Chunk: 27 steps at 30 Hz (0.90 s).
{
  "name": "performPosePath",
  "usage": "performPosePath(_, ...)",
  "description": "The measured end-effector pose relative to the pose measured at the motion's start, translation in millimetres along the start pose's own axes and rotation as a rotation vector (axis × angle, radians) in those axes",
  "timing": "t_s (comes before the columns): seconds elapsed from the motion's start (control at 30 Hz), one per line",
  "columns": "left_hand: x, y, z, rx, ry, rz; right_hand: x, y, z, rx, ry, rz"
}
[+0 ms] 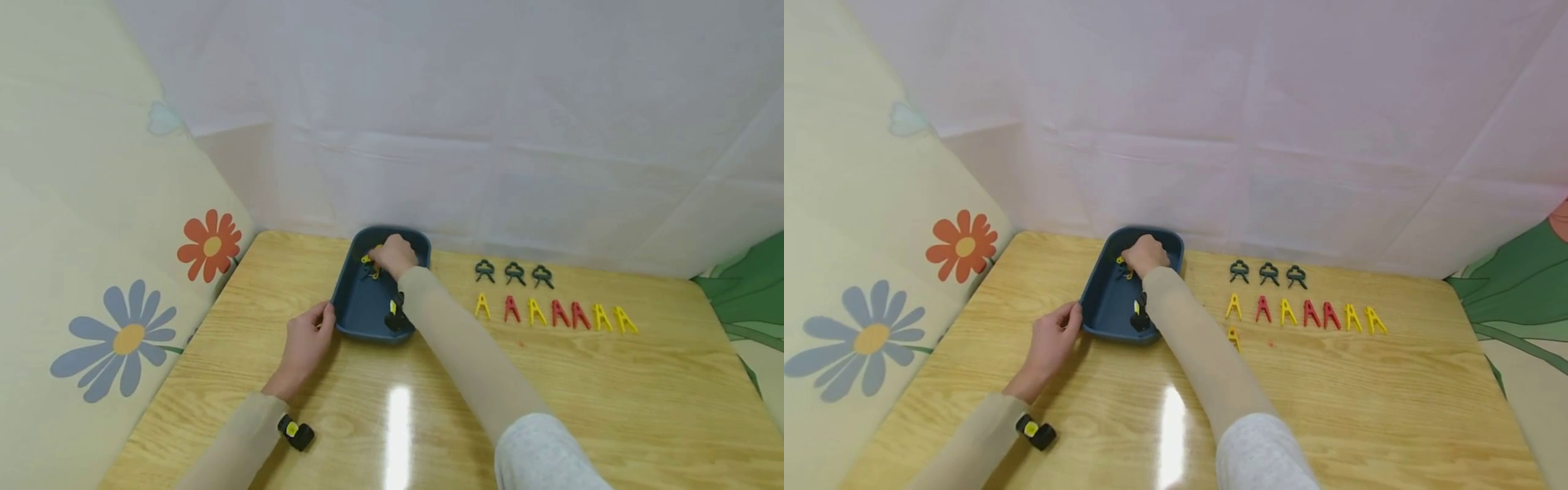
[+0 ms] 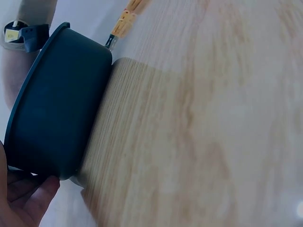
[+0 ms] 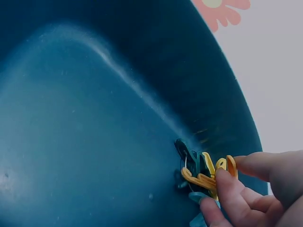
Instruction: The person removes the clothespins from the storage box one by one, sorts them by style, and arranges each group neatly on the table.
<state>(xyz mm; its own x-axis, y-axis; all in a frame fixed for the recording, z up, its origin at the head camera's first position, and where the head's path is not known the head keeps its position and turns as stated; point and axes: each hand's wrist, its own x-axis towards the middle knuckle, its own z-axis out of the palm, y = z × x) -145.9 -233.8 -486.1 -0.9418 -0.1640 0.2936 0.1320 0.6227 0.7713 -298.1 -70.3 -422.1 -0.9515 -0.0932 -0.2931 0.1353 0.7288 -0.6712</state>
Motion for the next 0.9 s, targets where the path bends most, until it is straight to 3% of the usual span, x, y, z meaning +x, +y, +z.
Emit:
performPosePath(0.13, -0.6, -0.8, -0.7, -0.003, -0.017, -0.008, -2.6, -1.0, -1.4, -0.041, -0.022, 0.004)
performPosePath(0.23, 0.0, -2.7, -1.6, -0.006, -0.025, -0.017, -2.1, -1.4, -0.6, -0.133, -0.025, -0.032)
performPosePath(0.47, 0.4, -4.9, -3.4, -0.011, -0.032, -0.013, -6.7, 0.5, 1.0, -0.35, 0.068, -0.17)
performPosePath(0.9, 1.2, -3.8, -1.3, 0.014, 0.024, 0.005, -15.4, -7.0, -25.8, -0.416, 0.067, -0.242)
